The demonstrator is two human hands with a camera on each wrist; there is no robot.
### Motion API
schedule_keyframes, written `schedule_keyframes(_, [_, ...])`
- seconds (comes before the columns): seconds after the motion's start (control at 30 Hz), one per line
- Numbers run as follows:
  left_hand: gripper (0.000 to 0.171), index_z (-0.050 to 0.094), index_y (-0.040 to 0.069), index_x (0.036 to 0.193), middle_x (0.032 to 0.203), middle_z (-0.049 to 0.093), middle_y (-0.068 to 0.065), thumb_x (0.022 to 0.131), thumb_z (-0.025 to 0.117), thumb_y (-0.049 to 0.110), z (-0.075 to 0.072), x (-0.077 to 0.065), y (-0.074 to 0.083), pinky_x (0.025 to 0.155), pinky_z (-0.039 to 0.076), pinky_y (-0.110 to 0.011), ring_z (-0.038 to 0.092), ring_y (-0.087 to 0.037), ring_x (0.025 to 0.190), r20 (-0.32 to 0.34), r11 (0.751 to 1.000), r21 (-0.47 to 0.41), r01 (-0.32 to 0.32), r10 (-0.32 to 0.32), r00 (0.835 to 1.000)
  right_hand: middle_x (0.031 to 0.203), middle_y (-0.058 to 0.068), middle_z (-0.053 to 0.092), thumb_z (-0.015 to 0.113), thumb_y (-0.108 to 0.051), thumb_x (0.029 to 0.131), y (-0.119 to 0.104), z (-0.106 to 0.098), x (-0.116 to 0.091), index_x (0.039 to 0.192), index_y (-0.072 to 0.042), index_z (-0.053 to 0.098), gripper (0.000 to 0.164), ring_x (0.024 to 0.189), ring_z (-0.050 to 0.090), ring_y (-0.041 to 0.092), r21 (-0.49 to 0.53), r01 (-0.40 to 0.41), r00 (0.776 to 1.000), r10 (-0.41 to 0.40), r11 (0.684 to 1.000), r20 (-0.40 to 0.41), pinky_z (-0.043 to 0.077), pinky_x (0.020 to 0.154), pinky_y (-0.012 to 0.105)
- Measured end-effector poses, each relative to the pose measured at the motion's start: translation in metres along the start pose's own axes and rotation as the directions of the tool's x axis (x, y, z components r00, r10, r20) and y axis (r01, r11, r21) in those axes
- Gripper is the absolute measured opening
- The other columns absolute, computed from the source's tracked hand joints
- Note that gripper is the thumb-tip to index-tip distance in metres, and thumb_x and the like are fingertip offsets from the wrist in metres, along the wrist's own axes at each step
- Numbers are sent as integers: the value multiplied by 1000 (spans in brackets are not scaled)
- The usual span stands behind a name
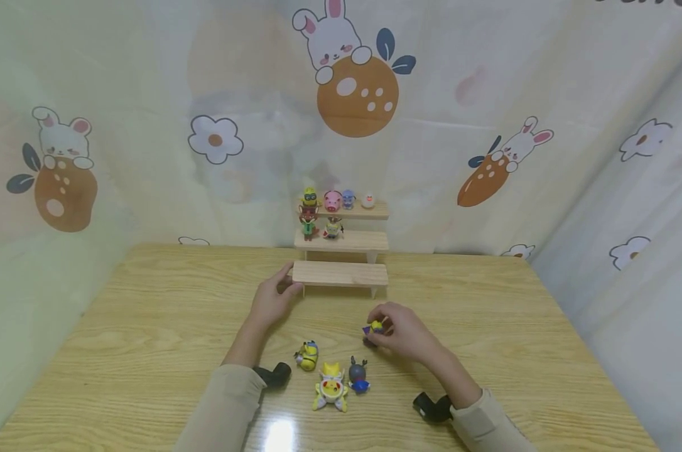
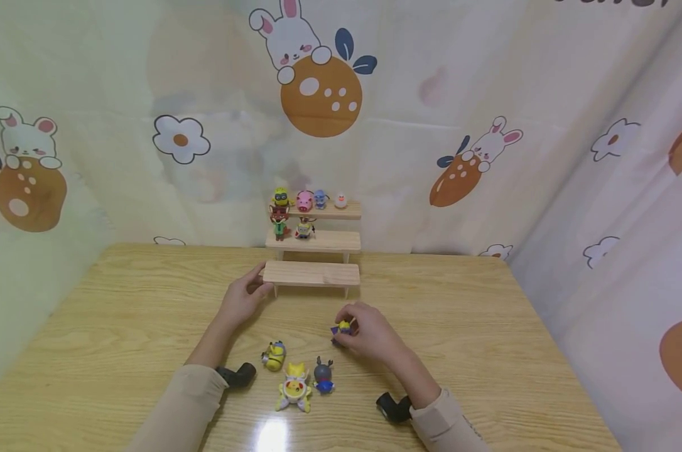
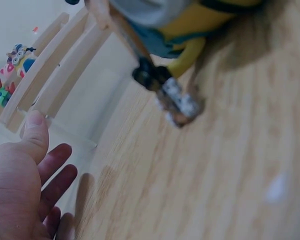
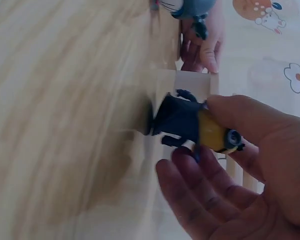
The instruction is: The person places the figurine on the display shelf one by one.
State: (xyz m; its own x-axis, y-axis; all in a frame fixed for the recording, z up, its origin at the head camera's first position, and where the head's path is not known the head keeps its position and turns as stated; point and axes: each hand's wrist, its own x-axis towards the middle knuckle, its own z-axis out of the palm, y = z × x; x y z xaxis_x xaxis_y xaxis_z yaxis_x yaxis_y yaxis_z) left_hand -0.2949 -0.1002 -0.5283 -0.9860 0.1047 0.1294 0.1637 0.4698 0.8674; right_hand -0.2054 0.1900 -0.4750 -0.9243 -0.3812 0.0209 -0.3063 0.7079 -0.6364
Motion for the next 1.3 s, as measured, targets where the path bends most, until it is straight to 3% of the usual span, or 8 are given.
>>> schedule_keyframes(0.3, [59, 40, 17, 145, 111, 68, -10, 92, 61, 34, 0, 0, 5, 106, 39, -49, 58, -28, 115, -3, 1000, 4, -3, 3, 1000, 98, 0, 66, 75, -21, 81, -1, -13, -5, 103, -11, 64, 27, 88, 62, 14, 4, -1, 996, 0, 1000, 94, 54, 72, 25])
schedule_keyframes(0.53, [61, 38, 17, 146, 114, 67, -9, 93, 60, 35, 2, 2, 8, 108, 36, -50, 56, -29, 119, 12, 1000, -4, -7, 7, 1000, 98, 2, 68, 75, -25, 82, -1, -22, 5, 105, -9, 64, 30, 86, 65, 14, -15, -35, 999, 35, 999, -4, 55, 75, 29])
schedule_keyframes(0.73, [59, 40, 17, 145, 113, 68, -9, 93, 61, 33, -1, 4, 6, 107, 38, -50, 57, -29, 117, -14, 1000, -4, -8, 8, 1000, 103, 8, 69, 74, -26, 83, -18, -41, 35, 112, -7, 64, 36, 92, 67, 23, 53, -31, 993, 37, 998, -115, 57, 76, 35])
schedule_keyframes(0.87, [60, 38, 17, 146, 115, 67, -10, 93, 60, 35, -2, 2, 3, 109, 35, -51, 55, -30, 120, 9, 1000, -7, -6, 6, 1000, 106, 11, 69, 73, -25, 84, -32, -61, 61, 114, -7, 63, 36, 96, 67, 27, 79, -30, 983, 44, 996, -181, 57, 77, 38])
schedule_keyframes(1.03, [61, 38, 18, 146, 117, 66, -10, 93, 60, 36, -1, -1, 1, 109, 34, -52, 54, -31, 121, 20, 1000, -13, 2, -2, 1000, 108, 11, 68, 73, -23, 84, -45, -80, 94, 114, -9, 63, 35, 98, 67, 26, 48, -60, 961, 71, 997, -268, 57, 78, 37])
schedule_keyframes(1.3, [61, 39, 14, 145, 114, 67, -10, 92, 61, 35, 0, -1, 1, 107, 37, -51, 57, -30, 117, 8, 999, -24, -21, 21, 1000, 109, 12, 68, 71, -20, 86, -45, -81, 137, 116, -4, 63, 35, 100, 66, 25, -44, -98, 956, 81, 994, -283, 56, 82, 37])
